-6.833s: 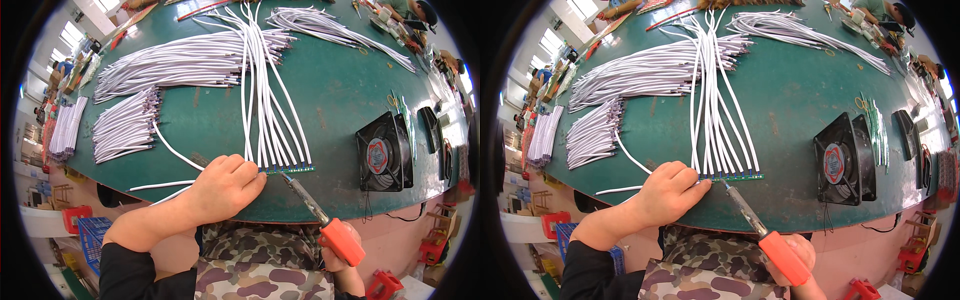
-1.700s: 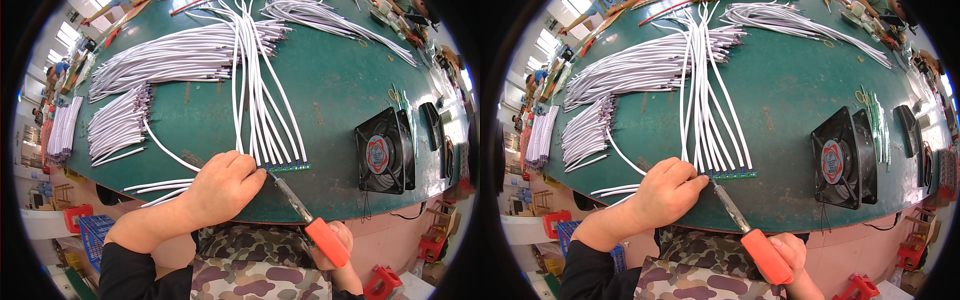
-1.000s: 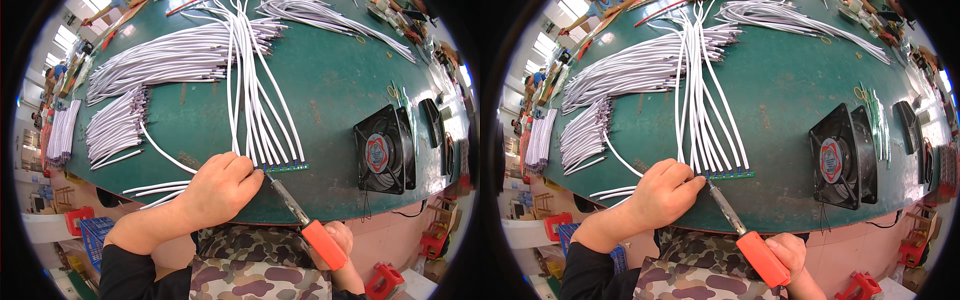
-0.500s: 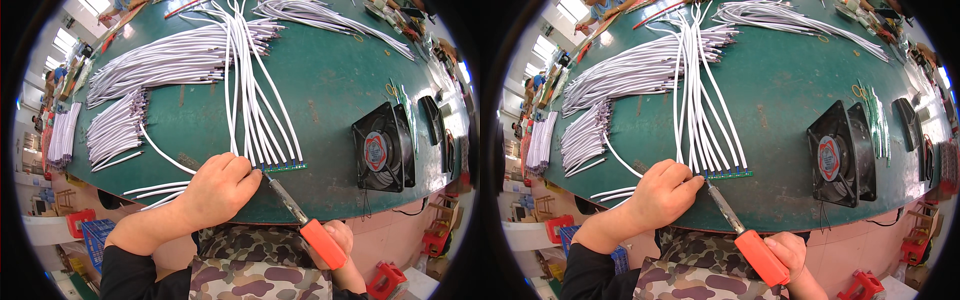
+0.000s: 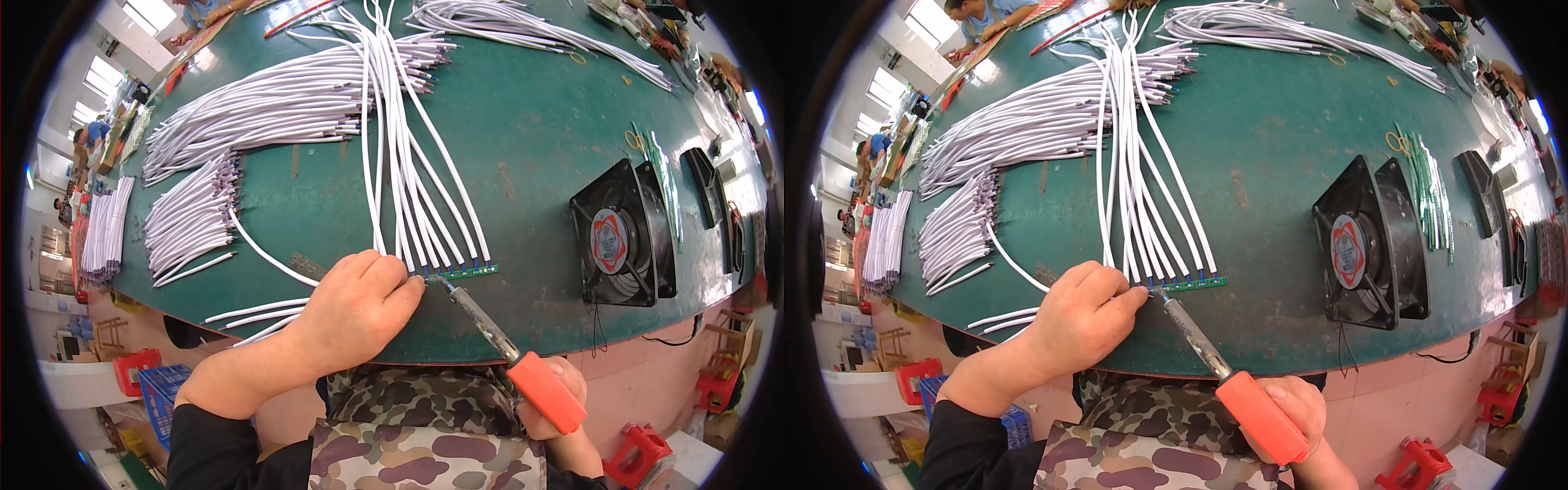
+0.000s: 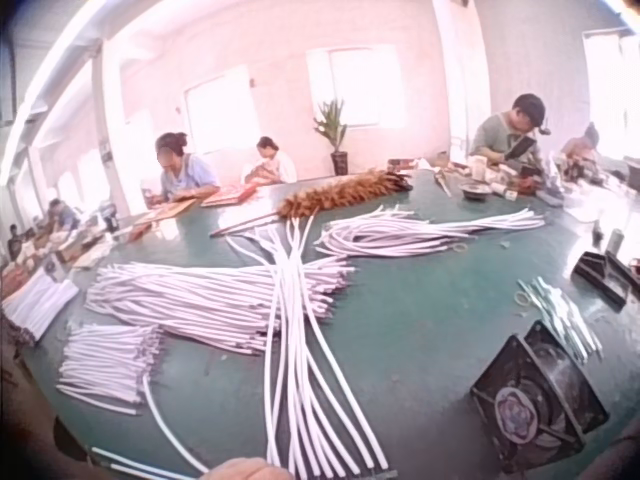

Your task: The person solders wires onto circuit board strips using a soldering iron and rearranges wire bundles on the table.

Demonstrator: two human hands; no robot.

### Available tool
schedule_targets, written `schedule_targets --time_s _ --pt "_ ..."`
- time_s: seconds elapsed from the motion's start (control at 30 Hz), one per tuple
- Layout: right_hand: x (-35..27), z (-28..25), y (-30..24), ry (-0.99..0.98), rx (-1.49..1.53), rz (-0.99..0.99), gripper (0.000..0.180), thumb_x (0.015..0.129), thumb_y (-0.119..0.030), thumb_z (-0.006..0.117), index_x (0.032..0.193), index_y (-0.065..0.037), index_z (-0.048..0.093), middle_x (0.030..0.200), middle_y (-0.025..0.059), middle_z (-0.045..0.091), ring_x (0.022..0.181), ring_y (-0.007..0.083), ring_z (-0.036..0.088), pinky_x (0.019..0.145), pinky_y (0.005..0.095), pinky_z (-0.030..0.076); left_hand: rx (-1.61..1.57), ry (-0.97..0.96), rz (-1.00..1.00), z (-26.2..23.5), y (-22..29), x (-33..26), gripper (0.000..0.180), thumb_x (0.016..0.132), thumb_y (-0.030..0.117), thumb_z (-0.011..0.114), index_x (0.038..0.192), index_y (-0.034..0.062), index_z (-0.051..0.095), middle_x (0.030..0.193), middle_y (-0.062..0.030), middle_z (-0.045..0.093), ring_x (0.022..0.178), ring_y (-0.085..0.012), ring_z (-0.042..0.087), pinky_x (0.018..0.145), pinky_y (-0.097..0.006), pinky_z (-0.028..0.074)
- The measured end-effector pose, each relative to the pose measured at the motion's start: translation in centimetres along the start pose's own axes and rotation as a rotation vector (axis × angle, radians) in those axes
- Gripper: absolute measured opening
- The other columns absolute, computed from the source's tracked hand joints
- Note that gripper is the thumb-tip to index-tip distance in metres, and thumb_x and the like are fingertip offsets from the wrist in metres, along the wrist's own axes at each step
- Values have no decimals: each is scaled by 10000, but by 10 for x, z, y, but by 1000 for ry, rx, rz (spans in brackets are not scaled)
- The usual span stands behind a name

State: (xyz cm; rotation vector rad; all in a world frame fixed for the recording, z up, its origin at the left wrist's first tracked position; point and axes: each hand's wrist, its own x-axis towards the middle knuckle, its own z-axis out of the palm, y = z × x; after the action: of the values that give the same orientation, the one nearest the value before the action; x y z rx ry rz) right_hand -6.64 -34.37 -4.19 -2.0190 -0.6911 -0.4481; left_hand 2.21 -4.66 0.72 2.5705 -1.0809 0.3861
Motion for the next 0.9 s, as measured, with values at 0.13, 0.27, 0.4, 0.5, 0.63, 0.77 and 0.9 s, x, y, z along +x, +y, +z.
schedule_targets --time_s 0.13,0.27,0.4,0.5,0.63,0.77,0.9 --pt "4 3 -3 61 44 21 190 739 -2 537 898 57 624 824 158 650 619 333 616 561 394 515 6 20 2 0 0 1 274 682 -9 719 956 2 714 845 -72 562 714 -249 562 640 -367 483" --pt "2 1 -2 33 16 34 151 692 -24 575 818 6 653 793 140 649 626 320 609 582 386 508 9 17 4 -1 -2 -1 272 684 -7 721 956 1 713 846 -74 563 717 -251 565 642 -364 484" --pt "-13 5 2 116 17 79 173 664 -52 593 812 -23 676 758 110 660 655 308 623 626 390 508 17 2 5 -1 -2 -2 267 689 18 730 955 -4 712 851 -84 566 721 -256 570 652 -371 486" --pt "-25 5 4 130 66 157 185 661 -67 598 819 -26 685 759 99 677 693 304 642 653 393 508 22 0 12 -3 0 -5 263 714 69 712 967 -6 705 864 -90 572 733 -259 579 662 -375 488" --pt "-35 4 6 144 21 191 183 767 -157 634 872 -17 691 807 99 688 748 280 646 704 391 512 27 2 16 -2 2 -3 269 763 132 632 991 -4 679 856 -83 561 762 -257 584 671 -374 490" --pt "-48 -14 0 2 184 391 263 836 -193 626 992 7 696 942 98 664 773 226 634 722 371 509 45 -19 11 -8 3 -5 296 755 127 635 1018 0 684 877 -70 565 786 -241 583 688 -358 487" --pt "-60 -15 8 -6 137 260 290 885 -177 593 1077 24 674 1025 110 654 807 205 628 736 360 517 94 9 -18 -17 10 -19 336 788 127 629 1099 6 675 902 -73 572 802 -234 585 692 -354 487"
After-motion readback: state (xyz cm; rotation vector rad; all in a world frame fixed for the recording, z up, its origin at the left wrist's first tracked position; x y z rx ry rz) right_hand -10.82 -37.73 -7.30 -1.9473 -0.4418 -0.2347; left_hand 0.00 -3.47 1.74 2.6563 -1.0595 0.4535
